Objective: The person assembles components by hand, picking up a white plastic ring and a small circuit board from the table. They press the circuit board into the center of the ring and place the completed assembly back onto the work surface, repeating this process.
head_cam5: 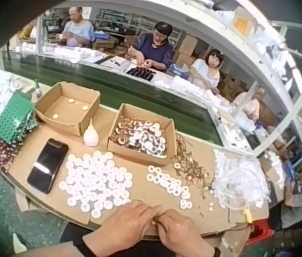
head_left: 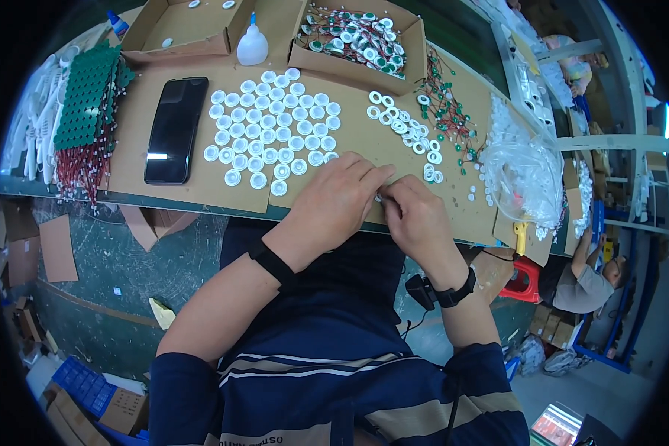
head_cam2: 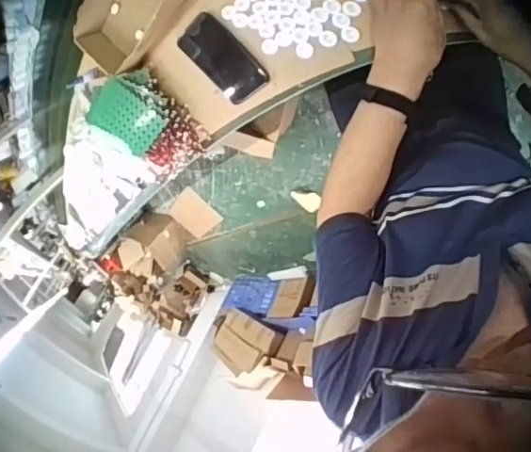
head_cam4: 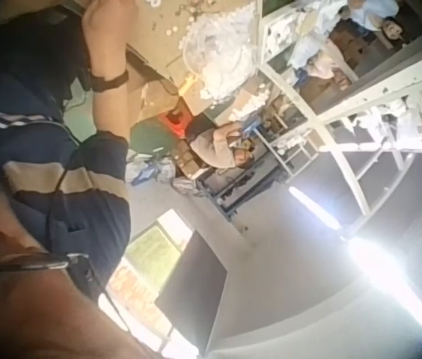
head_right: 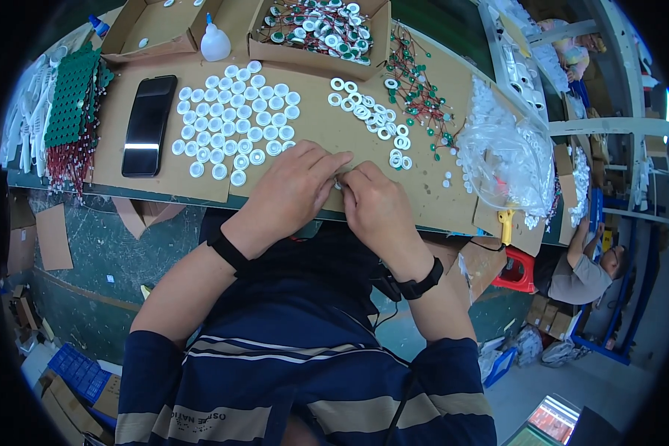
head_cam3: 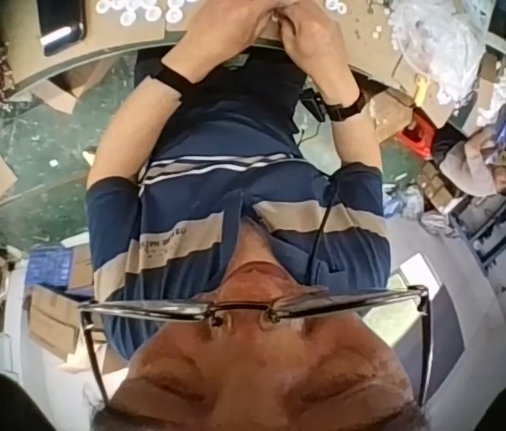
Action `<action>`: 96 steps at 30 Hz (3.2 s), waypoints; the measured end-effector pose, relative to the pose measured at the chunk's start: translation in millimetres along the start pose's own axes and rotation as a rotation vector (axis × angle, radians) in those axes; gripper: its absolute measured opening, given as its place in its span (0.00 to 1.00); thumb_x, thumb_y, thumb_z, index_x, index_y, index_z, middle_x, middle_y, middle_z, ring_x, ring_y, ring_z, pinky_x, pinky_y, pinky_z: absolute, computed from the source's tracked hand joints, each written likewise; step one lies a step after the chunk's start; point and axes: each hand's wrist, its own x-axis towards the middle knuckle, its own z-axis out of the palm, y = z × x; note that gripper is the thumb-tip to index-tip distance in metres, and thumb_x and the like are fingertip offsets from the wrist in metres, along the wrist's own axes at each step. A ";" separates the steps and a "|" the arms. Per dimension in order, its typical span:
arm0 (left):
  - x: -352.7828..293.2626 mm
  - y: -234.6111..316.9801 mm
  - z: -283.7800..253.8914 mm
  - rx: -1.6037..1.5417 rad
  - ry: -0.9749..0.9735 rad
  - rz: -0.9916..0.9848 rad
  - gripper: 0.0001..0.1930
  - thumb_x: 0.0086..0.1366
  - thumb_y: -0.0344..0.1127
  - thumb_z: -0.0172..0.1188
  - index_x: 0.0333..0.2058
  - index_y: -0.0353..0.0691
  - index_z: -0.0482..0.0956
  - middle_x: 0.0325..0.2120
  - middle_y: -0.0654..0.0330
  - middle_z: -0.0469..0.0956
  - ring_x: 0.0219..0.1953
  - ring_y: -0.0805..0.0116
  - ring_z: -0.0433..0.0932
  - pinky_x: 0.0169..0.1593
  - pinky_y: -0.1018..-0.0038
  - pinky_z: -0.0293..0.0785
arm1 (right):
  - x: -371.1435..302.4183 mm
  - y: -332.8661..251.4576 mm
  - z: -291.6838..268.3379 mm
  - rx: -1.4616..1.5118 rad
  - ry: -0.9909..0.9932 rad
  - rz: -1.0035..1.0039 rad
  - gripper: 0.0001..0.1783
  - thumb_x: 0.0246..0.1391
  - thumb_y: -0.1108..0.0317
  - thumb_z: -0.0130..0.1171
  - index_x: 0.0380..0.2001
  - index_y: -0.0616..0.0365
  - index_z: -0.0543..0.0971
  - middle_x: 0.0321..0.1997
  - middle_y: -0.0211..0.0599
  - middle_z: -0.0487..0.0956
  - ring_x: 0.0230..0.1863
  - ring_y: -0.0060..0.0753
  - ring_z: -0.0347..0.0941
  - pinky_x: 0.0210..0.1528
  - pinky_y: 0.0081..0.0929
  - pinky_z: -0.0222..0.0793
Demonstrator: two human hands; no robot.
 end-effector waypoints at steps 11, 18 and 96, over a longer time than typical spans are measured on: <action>-0.6 -0.5 -0.2 0.012 -0.010 -0.002 0.27 0.68 0.24 0.71 0.66 0.39 0.84 0.48 0.53 0.85 0.57 0.49 0.82 0.63 0.55 0.81 | -1.0 -0.2 2.7 0.018 0.012 0.026 0.07 0.60 0.82 0.70 0.41 0.62 0.88 0.42 0.46 0.87 0.40 0.56 0.88 0.44 0.46 0.86; -0.3 -2.2 0.5 0.007 -0.012 0.002 0.27 0.68 0.23 0.71 0.66 0.39 0.84 0.47 0.53 0.85 0.56 0.49 0.82 0.62 0.55 0.81 | 4.5 -8.6 -0.9 -0.116 -0.081 0.068 0.07 0.61 0.79 0.70 0.42 0.62 0.89 0.43 0.48 0.87 0.40 0.58 0.87 0.43 0.49 0.85; 54.5 45.4 20.1 0.276 -0.032 0.175 0.15 0.69 0.28 0.74 0.54 0.39 0.89 0.50 0.52 0.86 0.55 0.46 0.85 0.58 0.54 0.83 | -86.3 137.7 -31.4 -0.112 0.514 0.343 0.09 0.65 0.71 0.74 0.46 0.60 0.92 0.45 0.45 0.89 0.47 0.54 0.87 0.51 0.46 0.84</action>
